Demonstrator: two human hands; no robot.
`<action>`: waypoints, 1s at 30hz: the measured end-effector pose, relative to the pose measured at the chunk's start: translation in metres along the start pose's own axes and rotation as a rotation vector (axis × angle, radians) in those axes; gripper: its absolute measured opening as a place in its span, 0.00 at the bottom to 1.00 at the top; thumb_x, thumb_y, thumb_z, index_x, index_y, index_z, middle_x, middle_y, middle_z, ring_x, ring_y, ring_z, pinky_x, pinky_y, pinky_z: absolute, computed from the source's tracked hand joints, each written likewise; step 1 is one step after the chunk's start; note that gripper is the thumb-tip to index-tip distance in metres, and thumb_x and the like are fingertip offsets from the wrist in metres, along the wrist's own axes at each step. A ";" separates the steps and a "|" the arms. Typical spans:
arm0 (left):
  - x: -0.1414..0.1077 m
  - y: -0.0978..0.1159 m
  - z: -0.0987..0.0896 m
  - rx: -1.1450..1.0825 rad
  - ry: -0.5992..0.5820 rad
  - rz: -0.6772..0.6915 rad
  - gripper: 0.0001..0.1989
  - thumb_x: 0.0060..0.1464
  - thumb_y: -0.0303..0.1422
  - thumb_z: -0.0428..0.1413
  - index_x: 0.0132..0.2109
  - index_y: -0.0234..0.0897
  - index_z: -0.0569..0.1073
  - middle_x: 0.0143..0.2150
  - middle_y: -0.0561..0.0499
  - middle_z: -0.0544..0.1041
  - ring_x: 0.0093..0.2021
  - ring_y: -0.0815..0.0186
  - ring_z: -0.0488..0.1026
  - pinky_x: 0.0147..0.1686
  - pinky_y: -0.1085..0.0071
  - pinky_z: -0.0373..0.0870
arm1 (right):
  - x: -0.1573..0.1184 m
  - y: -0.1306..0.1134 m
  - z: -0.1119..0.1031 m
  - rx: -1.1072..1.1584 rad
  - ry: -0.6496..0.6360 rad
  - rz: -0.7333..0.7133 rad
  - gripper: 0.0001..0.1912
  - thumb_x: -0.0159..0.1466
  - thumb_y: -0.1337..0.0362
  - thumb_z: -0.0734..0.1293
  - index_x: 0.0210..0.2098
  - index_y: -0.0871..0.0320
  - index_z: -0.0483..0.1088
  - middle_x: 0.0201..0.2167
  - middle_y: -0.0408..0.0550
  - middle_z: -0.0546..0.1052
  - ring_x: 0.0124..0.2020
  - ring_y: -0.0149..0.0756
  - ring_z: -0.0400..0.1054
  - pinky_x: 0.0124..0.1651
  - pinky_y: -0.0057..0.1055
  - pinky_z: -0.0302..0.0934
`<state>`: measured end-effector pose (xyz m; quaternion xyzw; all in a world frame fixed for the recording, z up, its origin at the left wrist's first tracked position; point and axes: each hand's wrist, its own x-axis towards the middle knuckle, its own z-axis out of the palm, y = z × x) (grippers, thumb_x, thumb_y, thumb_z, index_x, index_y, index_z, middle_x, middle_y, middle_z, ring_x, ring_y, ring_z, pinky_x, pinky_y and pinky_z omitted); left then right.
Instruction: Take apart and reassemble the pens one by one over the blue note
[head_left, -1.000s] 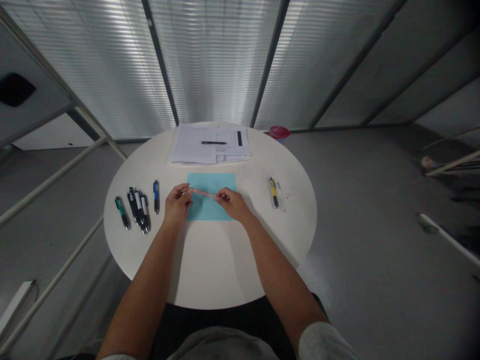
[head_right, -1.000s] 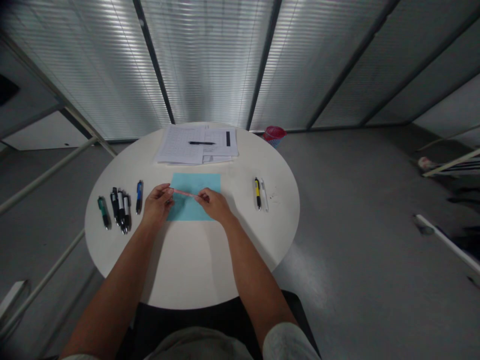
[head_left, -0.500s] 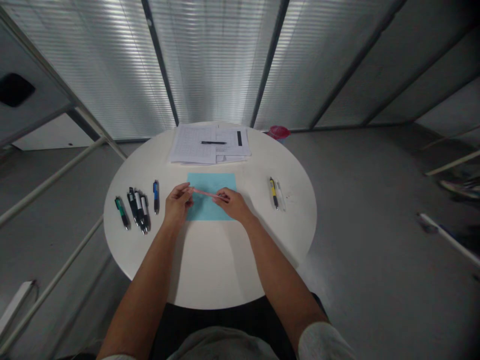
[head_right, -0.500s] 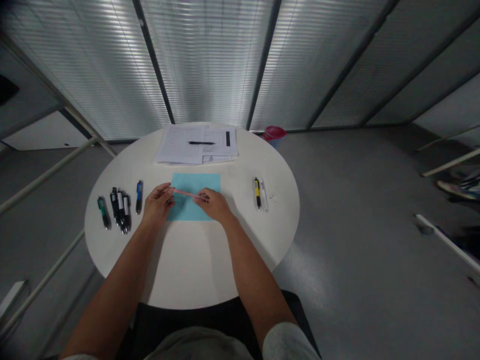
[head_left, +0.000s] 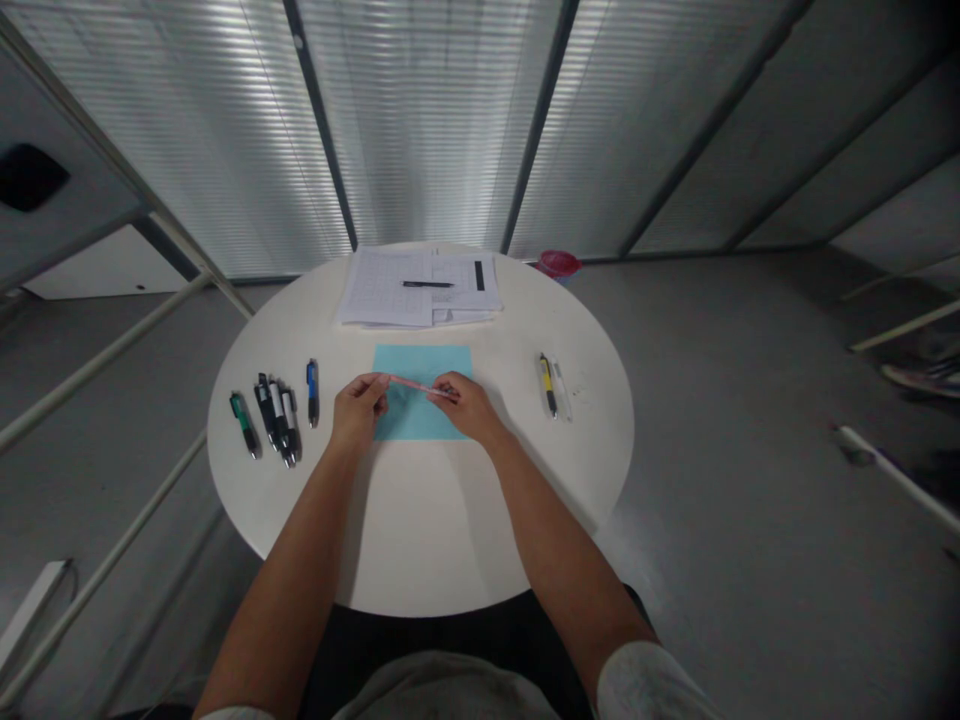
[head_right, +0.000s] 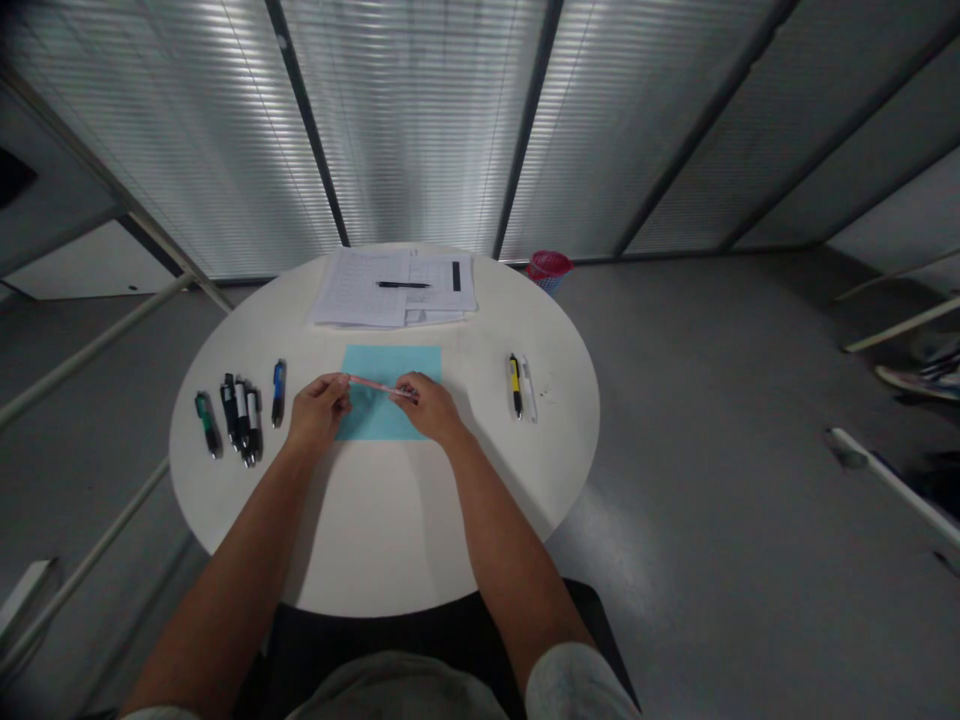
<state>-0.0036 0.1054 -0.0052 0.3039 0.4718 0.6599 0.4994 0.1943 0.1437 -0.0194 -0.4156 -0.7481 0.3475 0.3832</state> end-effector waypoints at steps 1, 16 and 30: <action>0.000 0.000 0.000 0.000 0.007 0.001 0.12 0.43 0.35 0.68 0.33 0.32 0.78 0.22 0.53 0.68 0.20 0.75 0.62 0.20 0.76 0.56 | 0.000 0.000 0.000 -0.011 -0.002 -0.002 0.09 0.62 0.56 0.68 0.38 0.54 0.72 0.34 0.43 0.74 0.36 0.32 0.68 0.40 0.27 0.61; 0.001 0.000 -0.002 -0.002 -0.003 -0.003 0.13 0.42 0.36 0.69 0.34 0.33 0.78 0.22 0.53 0.68 0.21 0.75 0.63 0.20 0.77 0.57 | 0.002 0.000 -0.001 0.199 0.042 0.106 0.16 0.58 0.53 0.69 0.41 0.55 0.72 0.27 0.40 0.72 0.28 0.29 0.66 0.33 0.27 0.61; -0.006 -0.004 0.002 0.359 -0.128 0.100 0.12 0.45 0.39 0.66 0.33 0.35 0.79 0.21 0.53 0.70 0.20 0.73 0.60 0.20 0.76 0.54 | 0.012 -0.010 -0.022 0.787 0.172 0.307 0.25 0.64 0.39 0.55 0.41 0.52 0.67 0.48 0.52 0.76 0.48 0.41 0.72 0.45 0.38 0.69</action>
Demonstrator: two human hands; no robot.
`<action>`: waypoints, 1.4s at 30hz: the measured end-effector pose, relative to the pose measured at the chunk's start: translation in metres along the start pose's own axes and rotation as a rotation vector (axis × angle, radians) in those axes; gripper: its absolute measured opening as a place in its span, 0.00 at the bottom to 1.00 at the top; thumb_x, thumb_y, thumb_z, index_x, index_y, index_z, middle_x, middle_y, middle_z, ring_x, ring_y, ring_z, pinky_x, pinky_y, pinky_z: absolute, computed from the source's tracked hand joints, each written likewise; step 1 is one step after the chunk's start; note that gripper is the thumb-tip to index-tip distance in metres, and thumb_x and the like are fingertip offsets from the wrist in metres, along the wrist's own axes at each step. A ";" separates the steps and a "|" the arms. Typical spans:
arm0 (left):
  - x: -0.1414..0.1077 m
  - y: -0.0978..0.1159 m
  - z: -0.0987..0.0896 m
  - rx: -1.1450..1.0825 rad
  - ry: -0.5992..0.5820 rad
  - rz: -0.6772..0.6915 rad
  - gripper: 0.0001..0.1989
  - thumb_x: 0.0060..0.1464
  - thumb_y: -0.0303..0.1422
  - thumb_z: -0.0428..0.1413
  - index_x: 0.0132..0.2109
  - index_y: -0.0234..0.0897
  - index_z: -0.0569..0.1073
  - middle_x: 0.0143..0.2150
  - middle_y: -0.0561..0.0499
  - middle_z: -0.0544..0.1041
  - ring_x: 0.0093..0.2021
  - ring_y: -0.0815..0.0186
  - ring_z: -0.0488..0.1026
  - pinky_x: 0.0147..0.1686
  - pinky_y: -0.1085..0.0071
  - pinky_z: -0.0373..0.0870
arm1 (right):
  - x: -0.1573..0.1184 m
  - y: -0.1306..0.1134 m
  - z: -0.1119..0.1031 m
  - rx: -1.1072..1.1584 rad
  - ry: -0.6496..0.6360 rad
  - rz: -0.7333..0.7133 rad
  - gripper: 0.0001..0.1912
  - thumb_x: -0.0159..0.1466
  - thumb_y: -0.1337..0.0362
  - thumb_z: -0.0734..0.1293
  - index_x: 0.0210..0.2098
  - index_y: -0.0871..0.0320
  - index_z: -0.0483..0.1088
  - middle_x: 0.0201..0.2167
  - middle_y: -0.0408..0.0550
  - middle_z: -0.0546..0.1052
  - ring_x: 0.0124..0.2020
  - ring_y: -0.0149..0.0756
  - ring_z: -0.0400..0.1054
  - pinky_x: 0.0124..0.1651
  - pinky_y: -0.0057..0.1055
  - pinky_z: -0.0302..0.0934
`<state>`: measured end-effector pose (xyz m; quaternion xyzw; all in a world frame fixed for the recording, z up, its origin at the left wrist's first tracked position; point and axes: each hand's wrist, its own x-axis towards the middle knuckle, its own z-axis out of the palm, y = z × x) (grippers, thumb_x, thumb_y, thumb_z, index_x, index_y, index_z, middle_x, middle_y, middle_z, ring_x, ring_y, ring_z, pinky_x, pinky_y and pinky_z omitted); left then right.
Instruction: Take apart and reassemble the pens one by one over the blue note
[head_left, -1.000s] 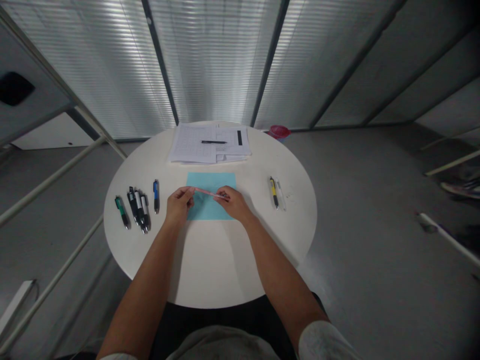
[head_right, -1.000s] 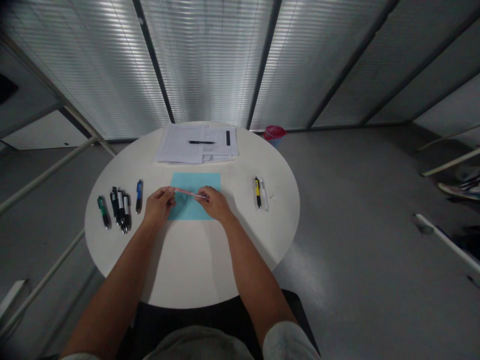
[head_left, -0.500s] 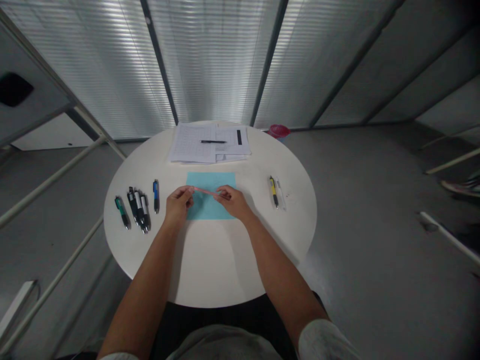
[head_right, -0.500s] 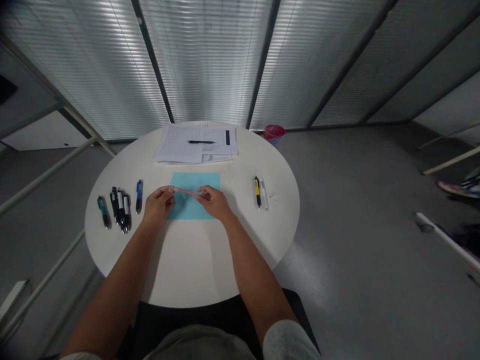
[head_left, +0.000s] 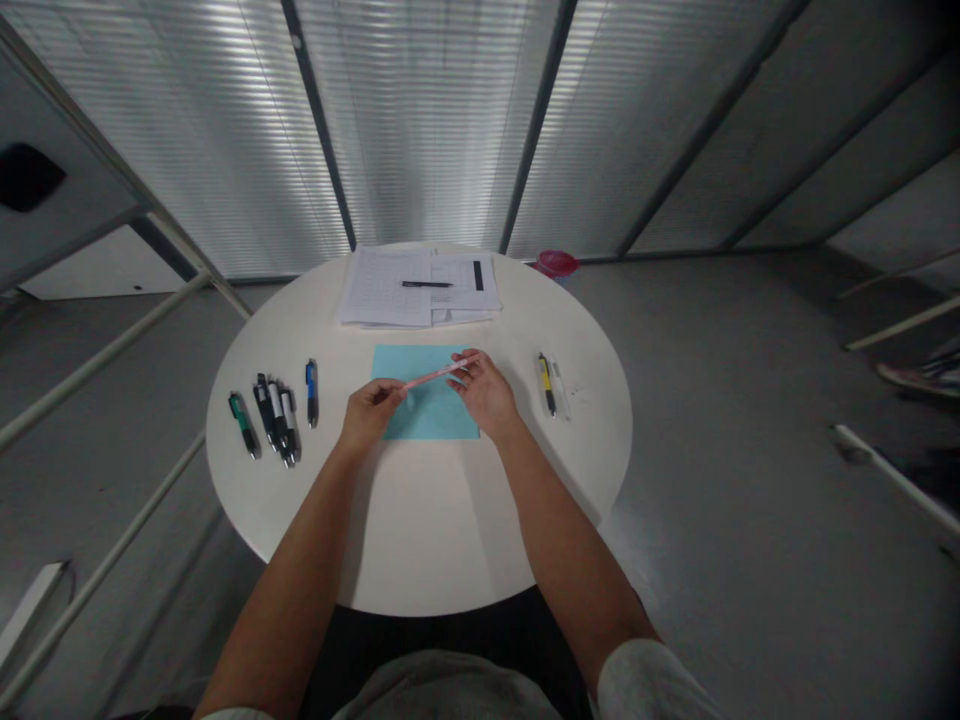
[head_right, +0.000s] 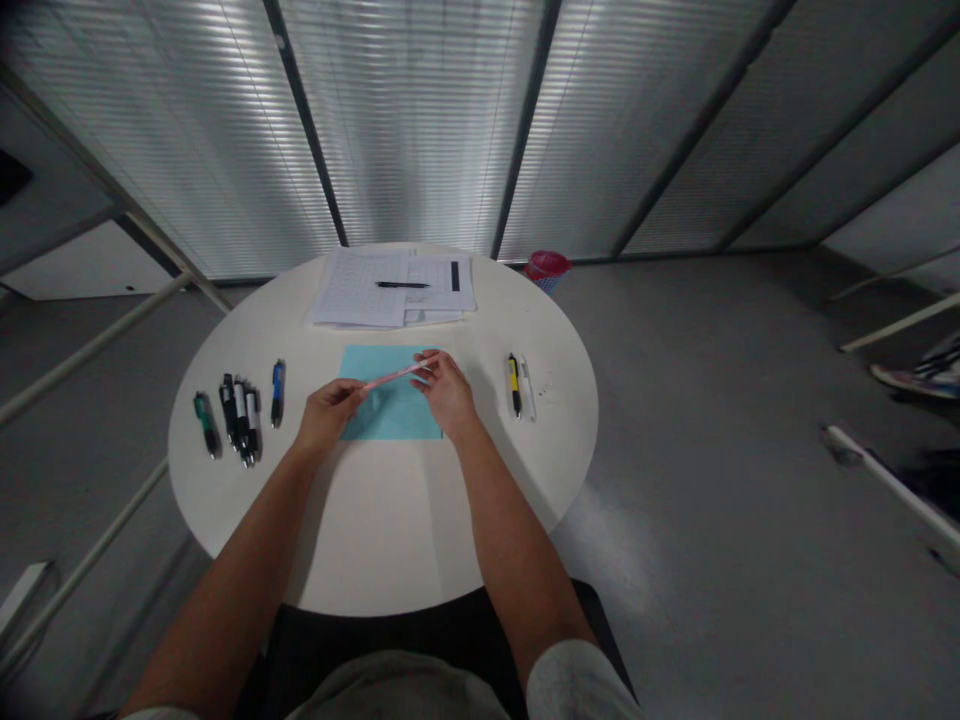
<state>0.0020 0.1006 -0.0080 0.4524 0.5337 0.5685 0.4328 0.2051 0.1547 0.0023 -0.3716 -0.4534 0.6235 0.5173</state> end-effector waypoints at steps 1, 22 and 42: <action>0.000 0.000 0.001 0.034 -0.014 0.018 0.12 0.45 0.39 0.66 0.33 0.35 0.79 0.23 0.52 0.72 0.22 0.73 0.62 0.21 0.76 0.55 | 0.000 -0.001 0.001 0.040 -0.038 0.027 0.27 0.64 0.37 0.54 0.40 0.53 0.67 0.49 0.53 0.76 0.50 0.42 0.71 0.47 0.41 0.68; 0.008 -0.006 -0.008 -0.211 0.008 -0.039 0.11 0.50 0.39 0.63 0.35 0.35 0.78 0.29 0.50 0.73 0.23 0.73 0.65 0.22 0.74 0.58 | -0.007 -0.017 -0.013 0.789 0.057 0.081 0.19 0.62 0.54 0.61 0.21 0.54 0.53 0.17 0.36 0.53 0.17 0.27 0.48 0.24 0.27 0.56; 0.007 -0.001 -0.006 -0.283 0.013 -0.090 0.09 0.44 0.33 0.64 0.35 0.35 0.78 0.22 0.53 0.69 0.22 0.72 0.65 0.23 0.73 0.57 | -0.012 0.006 0.009 -0.279 0.044 -0.105 0.11 0.57 0.58 0.68 0.36 0.53 0.65 0.13 0.30 0.61 0.14 0.25 0.54 0.19 0.22 0.48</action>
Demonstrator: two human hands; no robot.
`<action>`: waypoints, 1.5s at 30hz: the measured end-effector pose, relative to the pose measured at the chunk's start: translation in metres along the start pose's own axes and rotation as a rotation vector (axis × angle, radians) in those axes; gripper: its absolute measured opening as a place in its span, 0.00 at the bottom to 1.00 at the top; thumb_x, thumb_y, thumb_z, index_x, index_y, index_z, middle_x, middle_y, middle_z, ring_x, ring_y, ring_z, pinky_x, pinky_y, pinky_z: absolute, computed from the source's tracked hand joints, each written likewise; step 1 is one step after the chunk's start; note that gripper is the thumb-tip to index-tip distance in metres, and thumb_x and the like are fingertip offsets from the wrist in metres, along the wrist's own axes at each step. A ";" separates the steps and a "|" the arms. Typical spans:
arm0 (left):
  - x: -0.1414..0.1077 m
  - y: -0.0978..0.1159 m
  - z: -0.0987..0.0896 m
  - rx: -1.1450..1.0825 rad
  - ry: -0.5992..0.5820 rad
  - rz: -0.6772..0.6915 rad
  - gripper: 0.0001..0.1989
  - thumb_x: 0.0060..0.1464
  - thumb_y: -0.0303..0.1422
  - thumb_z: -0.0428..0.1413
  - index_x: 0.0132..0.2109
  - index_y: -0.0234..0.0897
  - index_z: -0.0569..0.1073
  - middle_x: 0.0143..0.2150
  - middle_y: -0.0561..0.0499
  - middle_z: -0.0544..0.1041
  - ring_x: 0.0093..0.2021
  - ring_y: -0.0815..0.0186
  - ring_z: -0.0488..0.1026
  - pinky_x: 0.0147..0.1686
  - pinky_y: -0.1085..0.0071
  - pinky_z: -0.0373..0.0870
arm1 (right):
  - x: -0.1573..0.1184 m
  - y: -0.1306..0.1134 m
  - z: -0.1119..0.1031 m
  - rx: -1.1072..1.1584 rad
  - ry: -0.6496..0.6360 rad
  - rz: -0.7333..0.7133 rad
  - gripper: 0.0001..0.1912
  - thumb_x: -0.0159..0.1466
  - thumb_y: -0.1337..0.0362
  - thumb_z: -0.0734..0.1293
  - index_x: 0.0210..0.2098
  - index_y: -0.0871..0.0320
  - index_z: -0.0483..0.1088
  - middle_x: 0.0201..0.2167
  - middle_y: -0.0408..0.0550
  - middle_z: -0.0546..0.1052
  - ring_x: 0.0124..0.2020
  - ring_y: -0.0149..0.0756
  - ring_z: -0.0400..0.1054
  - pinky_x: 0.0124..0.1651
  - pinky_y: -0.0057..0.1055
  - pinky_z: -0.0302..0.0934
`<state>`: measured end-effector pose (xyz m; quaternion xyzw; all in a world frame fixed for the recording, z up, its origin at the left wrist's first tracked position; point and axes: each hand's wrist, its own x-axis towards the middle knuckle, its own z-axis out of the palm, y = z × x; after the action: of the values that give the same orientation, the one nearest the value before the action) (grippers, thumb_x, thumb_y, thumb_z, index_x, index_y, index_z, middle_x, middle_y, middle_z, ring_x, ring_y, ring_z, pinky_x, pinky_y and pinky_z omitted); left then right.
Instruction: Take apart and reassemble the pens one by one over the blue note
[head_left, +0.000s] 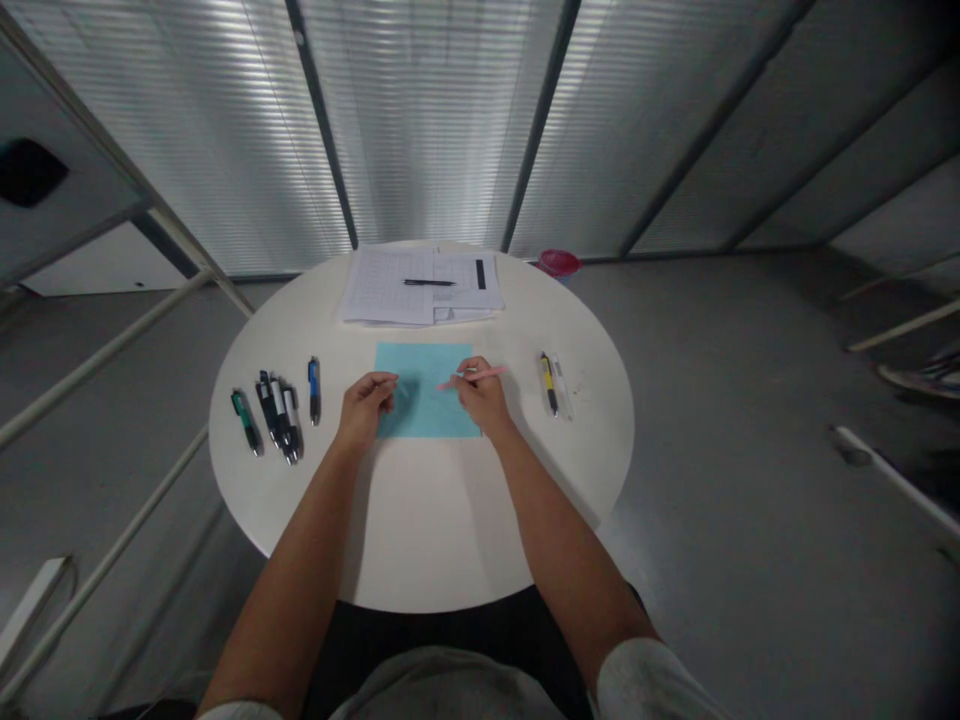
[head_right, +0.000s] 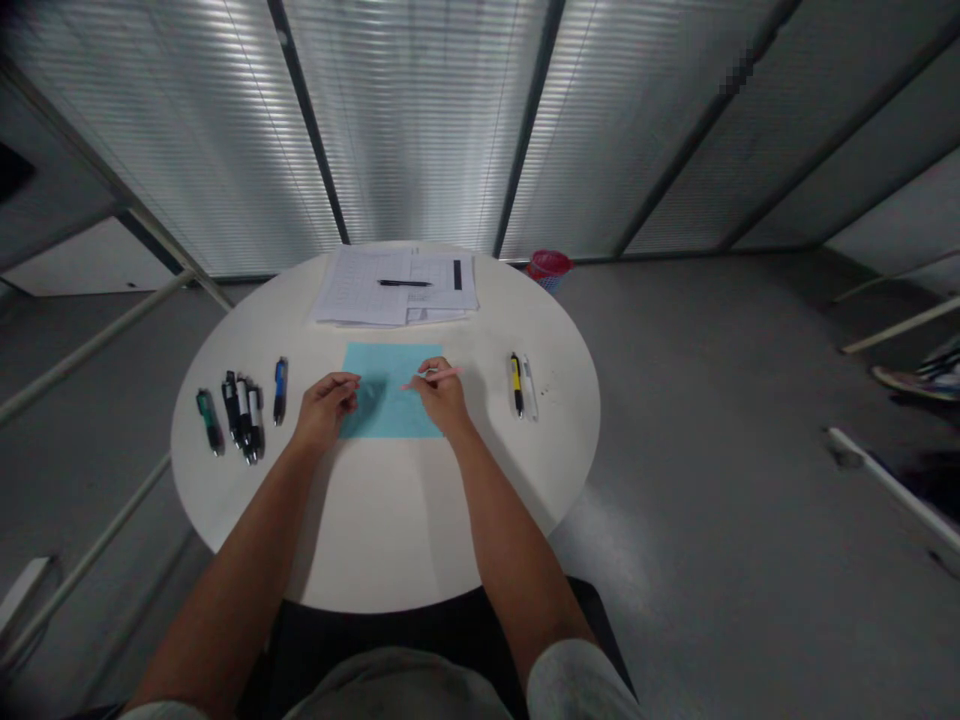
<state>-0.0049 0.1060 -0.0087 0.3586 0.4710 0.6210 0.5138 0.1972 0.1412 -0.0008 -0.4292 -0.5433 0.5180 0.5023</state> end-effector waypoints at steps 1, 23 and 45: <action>0.000 0.000 0.000 0.005 -0.004 0.004 0.09 0.44 0.33 0.64 0.35 0.35 0.78 0.22 0.54 0.69 0.22 0.72 0.64 0.23 0.73 0.57 | -0.002 0.000 0.001 -0.041 -0.028 -0.005 0.08 0.58 0.59 0.65 0.37 0.53 0.65 0.12 0.30 0.60 0.13 0.26 0.54 0.19 0.23 0.48; 0.000 -0.004 -0.002 0.074 -0.012 0.016 0.10 0.44 0.33 0.64 0.36 0.35 0.78 0.23 0.54 0.69 0.22 0.72 0.64 0.23 0.73 0.58 | -0.018 -0.005 0.015 -0.498 -0.229 -0.071 0.11 0.63 0.62 0.61 0.25 0.53 0.69 0.20 0.40 0.70 0.26 0.32 0.63 0.30 0.27 0.51; 0.002 -0.005 -0.004 0.064 -0.024 0.037 0.08 0.44 0.32 0.64 0.35 0.36 0.79 0.23 0.53 0.69 0.22 0.72 0.64 0.23 0.73 0.58 | 0.002 -0.006 0.009 0.188 0.096 0.137 0.30 0.57 0.58 0.64 0.58 0.48 0.56 0.19 0.30 0.69 0.12 0.23 0.50 0.14 0.21 0.40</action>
<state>-0.0074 0.1069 -0.0150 0.3908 0.4776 0.6108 0.4960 0.1885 0.1412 0.0060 -0.4407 -0.4371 0.5784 0.5293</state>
